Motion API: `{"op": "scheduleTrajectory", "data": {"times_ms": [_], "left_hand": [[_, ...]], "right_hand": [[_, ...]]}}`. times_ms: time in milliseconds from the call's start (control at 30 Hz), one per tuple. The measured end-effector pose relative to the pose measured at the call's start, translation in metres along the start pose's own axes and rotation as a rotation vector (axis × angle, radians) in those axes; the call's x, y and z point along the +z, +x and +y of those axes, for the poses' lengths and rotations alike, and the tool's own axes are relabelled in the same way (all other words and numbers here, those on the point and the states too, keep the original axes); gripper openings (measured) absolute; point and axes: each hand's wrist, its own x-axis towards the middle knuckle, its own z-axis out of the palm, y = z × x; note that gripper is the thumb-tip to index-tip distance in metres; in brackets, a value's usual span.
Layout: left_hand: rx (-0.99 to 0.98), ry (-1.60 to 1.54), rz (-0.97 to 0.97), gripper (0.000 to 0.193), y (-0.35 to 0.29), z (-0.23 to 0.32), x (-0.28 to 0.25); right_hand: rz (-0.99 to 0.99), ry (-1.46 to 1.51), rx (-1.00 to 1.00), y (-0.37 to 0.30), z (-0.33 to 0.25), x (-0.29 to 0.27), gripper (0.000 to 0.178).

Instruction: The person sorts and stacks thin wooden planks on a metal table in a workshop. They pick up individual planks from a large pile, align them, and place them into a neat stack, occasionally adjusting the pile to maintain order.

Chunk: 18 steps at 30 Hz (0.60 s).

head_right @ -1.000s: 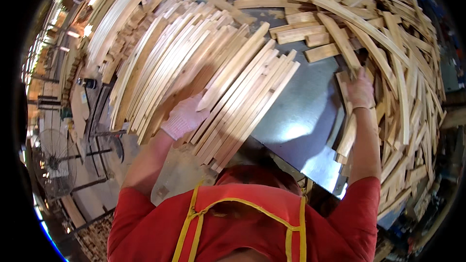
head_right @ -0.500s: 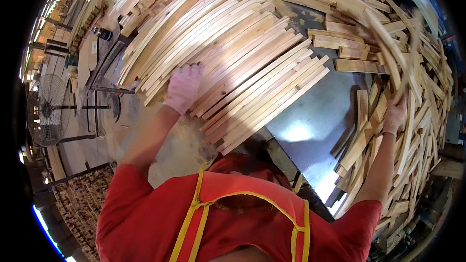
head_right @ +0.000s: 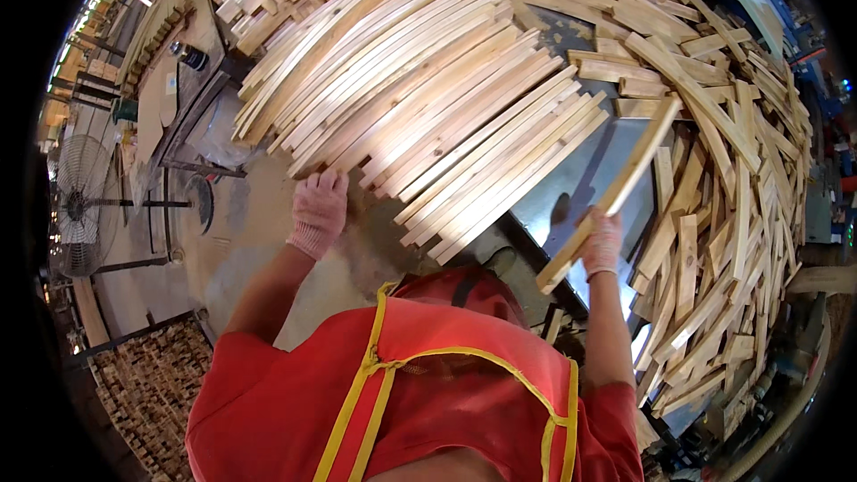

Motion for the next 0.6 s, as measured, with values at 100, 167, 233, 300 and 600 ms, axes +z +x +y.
{"op": "scheduleTrajectory", "data": {"times_ms": [100,167,233,300,600], "left_hand": [[-0.168,-0.316,-0.229,0.037,-0.037,0.001,0.014],[-0.383,-0.73,-0.312,0.04,-0.038,0.014,0.046],[-0.701,-1.262,-0.32,0.046,-0.019,0.029,0.081],[-1.058,-1.819,-0.287,0.043,0.003,0.044,0.113],[-1.157,-2.041,-0.035,0.025,0.024,0.054,0.017]], "right_hand": [[-0.128,-0.752,0.024,-0.023,0.004,0.069,0.053],[-0.436,-0.75,0.136,-0.016,-0.006,0.096,0.064],[-0.441,-0.862,0.146,-0.011,-0.014,0.108,0.059],[-0.449,-0.635,0.189,-0.023,-0.03,0.112,0.048],[-0.252,-0.706,-0.027,0.008,-0.015,0.034,0.075]]}}
